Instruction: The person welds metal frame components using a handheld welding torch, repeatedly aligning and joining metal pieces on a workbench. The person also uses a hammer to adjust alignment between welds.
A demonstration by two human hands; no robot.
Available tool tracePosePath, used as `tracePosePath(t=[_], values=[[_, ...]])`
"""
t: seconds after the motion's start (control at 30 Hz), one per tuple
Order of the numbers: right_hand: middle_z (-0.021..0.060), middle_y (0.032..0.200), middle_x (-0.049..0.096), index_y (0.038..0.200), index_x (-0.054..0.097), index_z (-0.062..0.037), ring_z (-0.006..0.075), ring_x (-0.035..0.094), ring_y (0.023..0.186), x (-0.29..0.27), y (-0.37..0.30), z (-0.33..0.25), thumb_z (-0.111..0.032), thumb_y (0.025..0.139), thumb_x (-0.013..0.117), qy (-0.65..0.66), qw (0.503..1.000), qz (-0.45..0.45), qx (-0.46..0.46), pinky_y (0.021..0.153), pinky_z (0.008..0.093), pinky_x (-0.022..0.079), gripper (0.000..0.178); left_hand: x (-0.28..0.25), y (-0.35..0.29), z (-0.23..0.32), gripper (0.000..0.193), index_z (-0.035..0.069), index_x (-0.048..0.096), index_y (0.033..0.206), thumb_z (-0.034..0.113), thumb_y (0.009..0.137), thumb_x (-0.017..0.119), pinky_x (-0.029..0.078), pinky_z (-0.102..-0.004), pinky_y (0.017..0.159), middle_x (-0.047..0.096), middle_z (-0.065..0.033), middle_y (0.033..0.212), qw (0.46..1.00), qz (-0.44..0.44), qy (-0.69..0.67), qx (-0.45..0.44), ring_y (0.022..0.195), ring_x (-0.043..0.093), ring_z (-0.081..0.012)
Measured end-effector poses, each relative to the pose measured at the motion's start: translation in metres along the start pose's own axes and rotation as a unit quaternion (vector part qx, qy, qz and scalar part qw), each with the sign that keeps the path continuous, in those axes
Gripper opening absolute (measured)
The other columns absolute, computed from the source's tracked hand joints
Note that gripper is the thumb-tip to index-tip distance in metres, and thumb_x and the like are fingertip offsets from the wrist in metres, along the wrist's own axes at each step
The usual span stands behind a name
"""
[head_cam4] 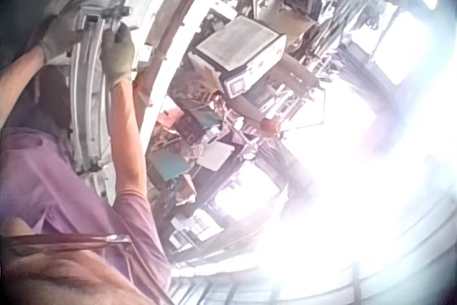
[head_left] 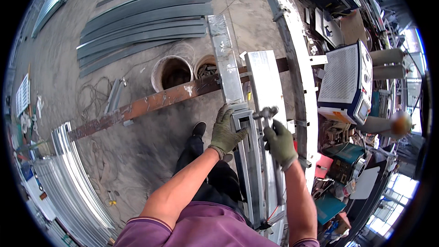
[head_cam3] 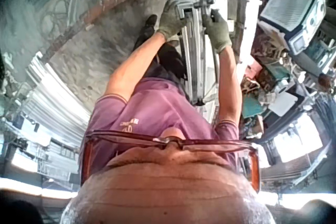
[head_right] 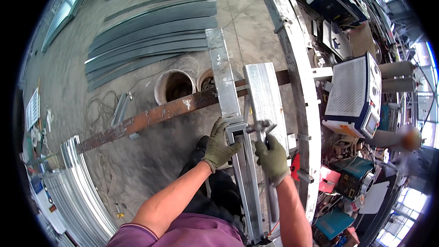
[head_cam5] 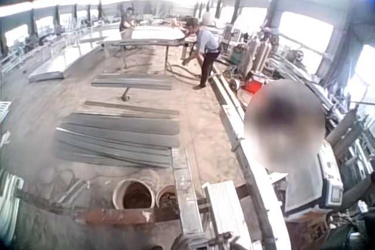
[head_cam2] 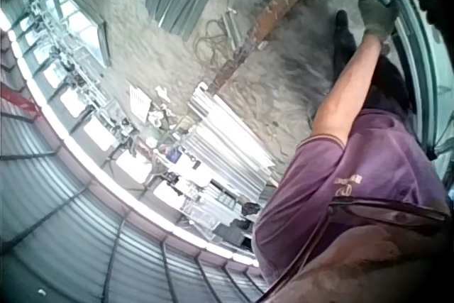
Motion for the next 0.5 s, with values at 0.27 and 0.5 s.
tracePosePath(t=[0.27,0.5], values=[[0.0131,0.083,0.075,0.129,0.070,0.0036,0.0218,0.070,0.062,0.028,-0.083,0.116,-0.030,0.106,0.066,0.106,0.987,0.107,0.063,0.057,0.0360,0.056,0.041,0.004,0.001,-0.004,0.088,-0.001,0.045,0.149,0.020,0.078,0.092,0.041,-0.0411,0.123,0.047,-0.0227,0.158,0.999,-0.027,0.013,0.031,0.144,0.051,-0.0381],[0.0302,0.114,0.075,0.133,0.070,-0.0001,0.0466,0.073,0.110,0.036,-0.084,0.119,-0.027,0.103,0.067,0.048,0.993,0.060,0.089,0.093,0.0518,0.056,0.040,0.000,0.002,-0.010,0.089,-0.002,0.045,0.152,0.020,0.079,0.091,0.037,-0.0434,0.125,0.048,-0.0236,0.159,0.999,-0.030,-0.011,0.031,0.147,0.048,-0.0379]])
Point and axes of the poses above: each hand's wrist, its own y-axis towards the middle knuckle, its own x-axis out of the palm, z = x × y, the point moved 1 cm from there along y, towards the middle knuckle
